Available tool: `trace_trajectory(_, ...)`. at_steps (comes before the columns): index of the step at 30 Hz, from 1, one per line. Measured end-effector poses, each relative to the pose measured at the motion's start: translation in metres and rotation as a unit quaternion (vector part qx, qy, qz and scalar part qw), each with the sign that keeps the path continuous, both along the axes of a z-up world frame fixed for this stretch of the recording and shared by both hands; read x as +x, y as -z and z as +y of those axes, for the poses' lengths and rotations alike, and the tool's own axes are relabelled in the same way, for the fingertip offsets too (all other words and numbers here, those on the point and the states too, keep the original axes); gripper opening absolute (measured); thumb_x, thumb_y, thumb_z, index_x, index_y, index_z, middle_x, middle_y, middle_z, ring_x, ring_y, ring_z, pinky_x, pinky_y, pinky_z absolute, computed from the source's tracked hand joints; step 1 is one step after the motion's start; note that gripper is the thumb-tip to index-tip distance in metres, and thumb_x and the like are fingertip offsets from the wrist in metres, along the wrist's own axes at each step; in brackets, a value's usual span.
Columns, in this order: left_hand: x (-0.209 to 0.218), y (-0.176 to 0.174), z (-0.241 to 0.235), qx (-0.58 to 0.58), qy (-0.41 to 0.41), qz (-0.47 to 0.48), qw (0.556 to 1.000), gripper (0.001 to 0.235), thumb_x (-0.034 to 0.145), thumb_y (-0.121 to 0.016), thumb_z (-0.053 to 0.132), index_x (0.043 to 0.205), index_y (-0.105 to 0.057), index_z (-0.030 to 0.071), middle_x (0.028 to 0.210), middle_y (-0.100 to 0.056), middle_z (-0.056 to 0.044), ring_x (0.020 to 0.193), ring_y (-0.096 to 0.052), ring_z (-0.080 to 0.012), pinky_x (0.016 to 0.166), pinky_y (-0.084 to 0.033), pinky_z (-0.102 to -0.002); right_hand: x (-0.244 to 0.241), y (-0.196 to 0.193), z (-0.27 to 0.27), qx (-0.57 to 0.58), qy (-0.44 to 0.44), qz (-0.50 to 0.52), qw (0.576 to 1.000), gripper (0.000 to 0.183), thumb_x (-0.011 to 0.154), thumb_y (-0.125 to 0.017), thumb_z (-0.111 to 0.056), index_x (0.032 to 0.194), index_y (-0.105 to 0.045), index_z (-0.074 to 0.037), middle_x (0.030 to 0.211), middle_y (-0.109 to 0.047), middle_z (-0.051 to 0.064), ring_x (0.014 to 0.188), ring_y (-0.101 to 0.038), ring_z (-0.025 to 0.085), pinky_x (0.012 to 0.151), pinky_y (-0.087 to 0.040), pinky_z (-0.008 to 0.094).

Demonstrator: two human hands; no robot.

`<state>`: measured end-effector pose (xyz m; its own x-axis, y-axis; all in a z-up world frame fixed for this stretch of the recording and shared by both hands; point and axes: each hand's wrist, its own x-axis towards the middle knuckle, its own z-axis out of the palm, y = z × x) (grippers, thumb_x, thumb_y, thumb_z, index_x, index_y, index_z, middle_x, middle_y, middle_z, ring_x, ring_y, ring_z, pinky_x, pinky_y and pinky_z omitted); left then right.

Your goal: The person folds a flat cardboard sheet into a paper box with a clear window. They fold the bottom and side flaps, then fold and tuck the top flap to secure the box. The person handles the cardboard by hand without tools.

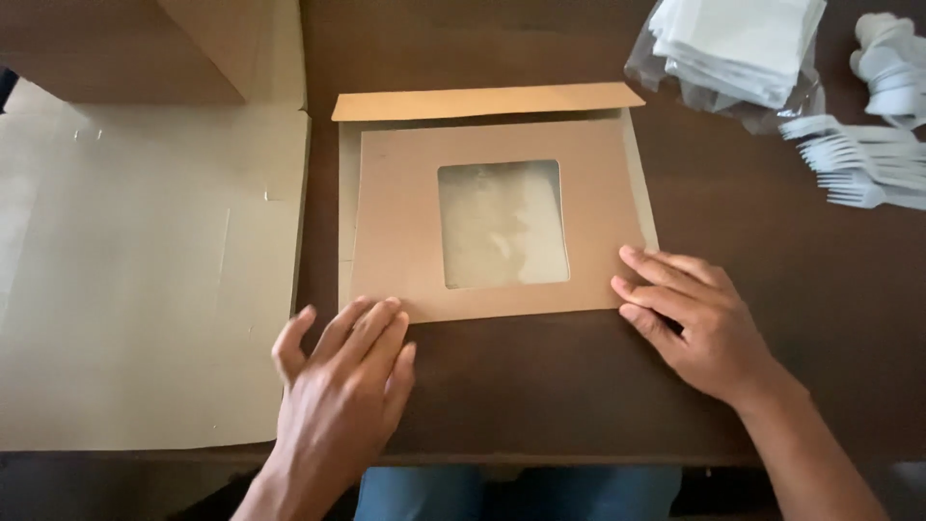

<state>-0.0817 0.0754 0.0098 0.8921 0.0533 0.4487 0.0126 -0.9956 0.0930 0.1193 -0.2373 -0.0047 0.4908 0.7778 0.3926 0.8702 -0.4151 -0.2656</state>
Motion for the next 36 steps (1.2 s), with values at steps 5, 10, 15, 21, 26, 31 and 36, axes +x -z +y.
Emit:
trace_trajectory(5,0.067,0.003,0.001,0.030,0.031,0.004,0.999,0.022,0.095,-0.059,0.021,0.115,-0.059,0.010,0.134,-0.055,-0.010,0.134,-0.050,-0.0269,0.110,-0.033,-0.051,-0.012,-0.002,0.006,-0.027,0.044,-0.009,0.999,0.032,0.096,-0.066,-0.034,0.115,-0.077,-0.010,0.142,-0.067,0.011,0.128,-0.063,0.029,0.101,-0.046,0.042)
trace_trajectory(10,0.145,0.027,0.004,0.052,0.068,0.050,0.995,0.069,0.099,-0.056,0.045,0.156,-0.039,0.011,0.167,-0.031,-0.012,0.155,-0.027,-0.0351,0.121,-0.023,-0.052,-0.011,0.007,0.004,-0.048,0.061,-0.017,0.997,0.042,0.094,-0.064,-0.042,0.119,-0.073,-0.009,0.147,-0.063,0.011,0.130,-0.061,0.030,0.099,-0.047,0.046)
trace_trajectory(15,0.176,0.028,0.010,-0.015,0.084,0.140,0.987,0.066,0.104,-0.043,0.042,0.159,-0.030,0.007,0.170,-0.023,-0.009,0.158,-0.014,-0.0285,0.119,-0.016,-0.056,-0.013,0.004,0.006,-0.039,0.073,-0.002,0.997,0.039,0.095,-0.062,-0.043,0.119,-0.073,-0.013,0.148,-0.062,0.006,0.133,-0.058,0.026,0.101,-0.045,0.042)
trace_trajectory(21,0.182,0.019,0.012,-0.029,0.061,0.125,0.990,0.076,0.096,-0.054,0.052,0.157,-0.032,0.011,0.164,-0.027,-0.009,0.150,-0.023,-0.0316,0.109,-0.028,-0.055,-0.007,0.005,0.005,-0.044,0.073,0.006,0.996,0.040,0.094,-0.063,-0.044,0.120,-0.072,-0.015,0.147,-0.062,0.005,0.131,-0.059,0.026,0.103,-0.045,0.044)
trace_trajectory(26,0.198,0.019,0.011,-0.021,0.050,0.121,0.991,0.075,0.099,-0.051,0.055,0.155,-0.034,0.009,0.160,-0.032,-0.012,0.149,-0.026,-0.0360,0.113,-0.024,-0.055,-0.008,0.008,0.005,-0.043,0.079,0.014,0.996,0.043,0.094,-0.061,-0.045,0.124,-0.071,-0.016,0.150,-0.060,0.002,0.135,-0.055,0.023,0.103,-0.043,0.042)
trace_trajectory(31,0.214,0.023,0.013,-0.001,0.041,0.115,0.993,0.073,0.100,-0.050,0.058,0.152,-0.037,0.008,0.153,-0.038,-0.014,0.140,-0.034,-0.0346,0.107,-0.031,-0.053,-0.008,0.004,0.006,-0.070,0.083,0.038,0.993,0.048,0.094,-0.059,-0.045,0.133,-0.065,-0.017,0.155,-0.056,0.002,0.142,-0.050,0.022,0.104,-0.039,0.043)
trace_trajectory(36,0.224,0.036,0.015,-0.042,0.035,0.151,0.987,0.066,0.101,-0.044,0.056,0.147,-0.044,0.009,0.140,-0.046,-0.011,0.126,-0.043,-0.0301,0.112,-0.024,-0.053,-0.008,0.005,0.005,-0.101,0.094,0.083,0.987,0.053,0.096,-0.055,-0.048,0.142,-0.059,-0.021,0.163,-0.046,0.000,0.149,-0.041,0.023,0.106,-0.035,0.046)
